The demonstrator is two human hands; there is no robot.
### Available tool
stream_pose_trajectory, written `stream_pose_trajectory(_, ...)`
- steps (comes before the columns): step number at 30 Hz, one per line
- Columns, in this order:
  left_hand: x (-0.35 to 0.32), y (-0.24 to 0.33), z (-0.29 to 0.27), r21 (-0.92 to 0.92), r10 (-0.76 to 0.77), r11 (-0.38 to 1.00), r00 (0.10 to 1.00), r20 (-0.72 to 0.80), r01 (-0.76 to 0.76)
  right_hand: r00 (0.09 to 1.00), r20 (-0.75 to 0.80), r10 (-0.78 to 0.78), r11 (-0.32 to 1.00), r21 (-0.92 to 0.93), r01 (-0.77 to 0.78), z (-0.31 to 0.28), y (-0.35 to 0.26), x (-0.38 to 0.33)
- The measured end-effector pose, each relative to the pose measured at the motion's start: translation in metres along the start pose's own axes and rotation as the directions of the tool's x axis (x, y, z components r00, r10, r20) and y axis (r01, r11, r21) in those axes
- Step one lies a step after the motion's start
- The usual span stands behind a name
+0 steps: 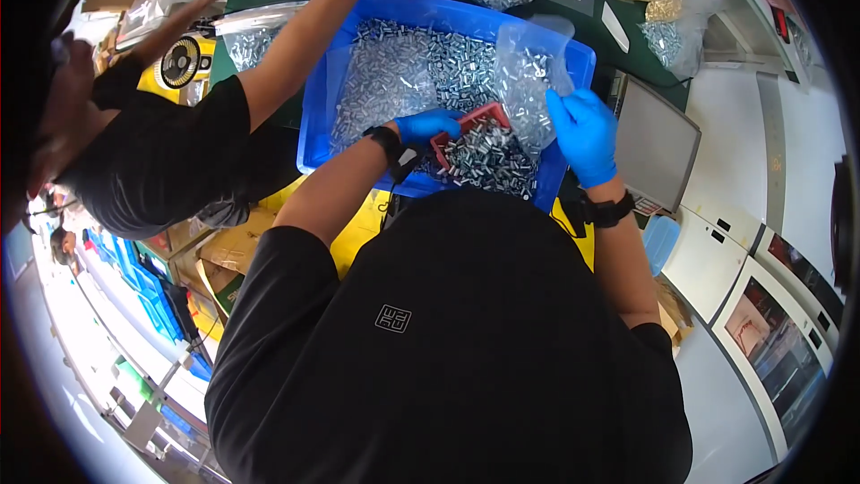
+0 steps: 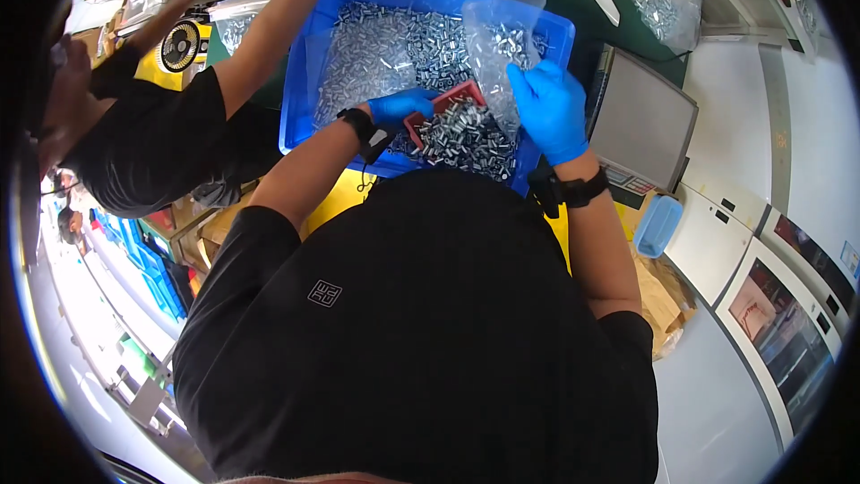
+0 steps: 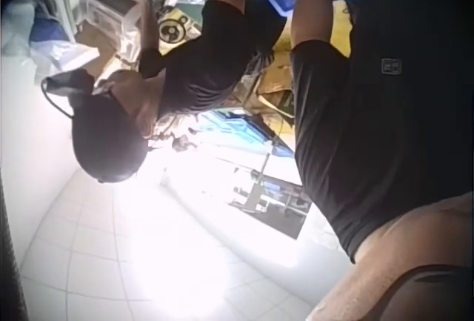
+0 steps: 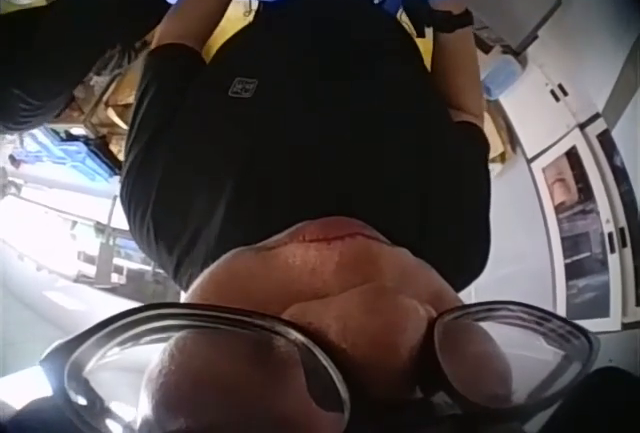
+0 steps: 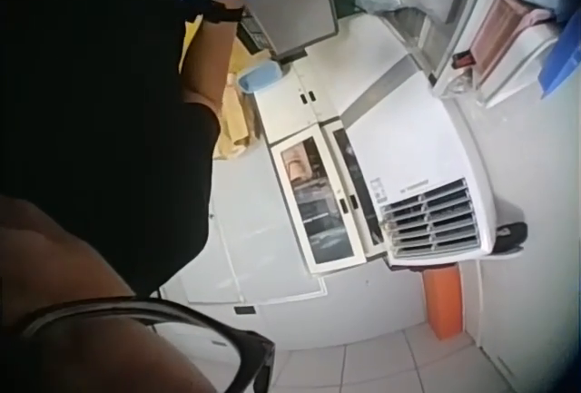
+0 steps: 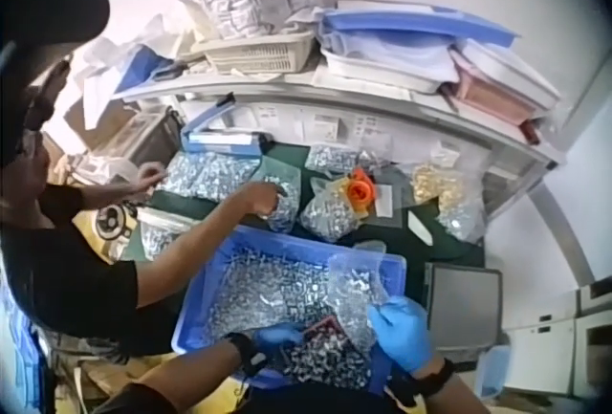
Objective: Scooping small metal parts from a bin into plastic bags, weighing them on a scale, and organizing them.
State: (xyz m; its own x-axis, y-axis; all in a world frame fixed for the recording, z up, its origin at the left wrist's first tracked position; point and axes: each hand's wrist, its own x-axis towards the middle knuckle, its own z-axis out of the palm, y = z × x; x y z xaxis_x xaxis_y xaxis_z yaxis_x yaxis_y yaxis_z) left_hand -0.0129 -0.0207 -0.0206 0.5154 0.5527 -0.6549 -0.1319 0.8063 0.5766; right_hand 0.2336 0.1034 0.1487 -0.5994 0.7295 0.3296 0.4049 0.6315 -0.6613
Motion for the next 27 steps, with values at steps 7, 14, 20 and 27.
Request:
stream_pose_trajectory(7, -0.059, 0.013, -0.014, -0.221, 0.209, 0.941, 0.954, -0.214, -0.256, 0.97, 0.114, -0.213, 0.965, -0.133, 0.228, 0.008, 0.014, -0.03)
stream_pose_trajectory(14, -0.144, 0.069, 0.016, -0.305, 0.209, 0.871, 0.853, -0.477, -0.384, 0.934, 0.189, -0.302, 0.938, -0.117, 0.327, 0.002, 0.007, -0.044)
stream_pose_trajectory(20, -0.156, 0.142, 0.086, -0.021, 0.334, 0.925, 0.839, -0.43, -0.379, 0.922, 0.168, -0.349, 0.927, -0.081, 0.365, 0.011, 0.004, -0.054)
stream_pose_trajectory(27, -0.073, 0.177, 0.138, 0.916, 0.547, 0.238, 0.735, -0.4, 0.322, 0.874, 0.276, -0.4, 0.875, -0.169, 0.453, 0.021, 0.006, -0.052)
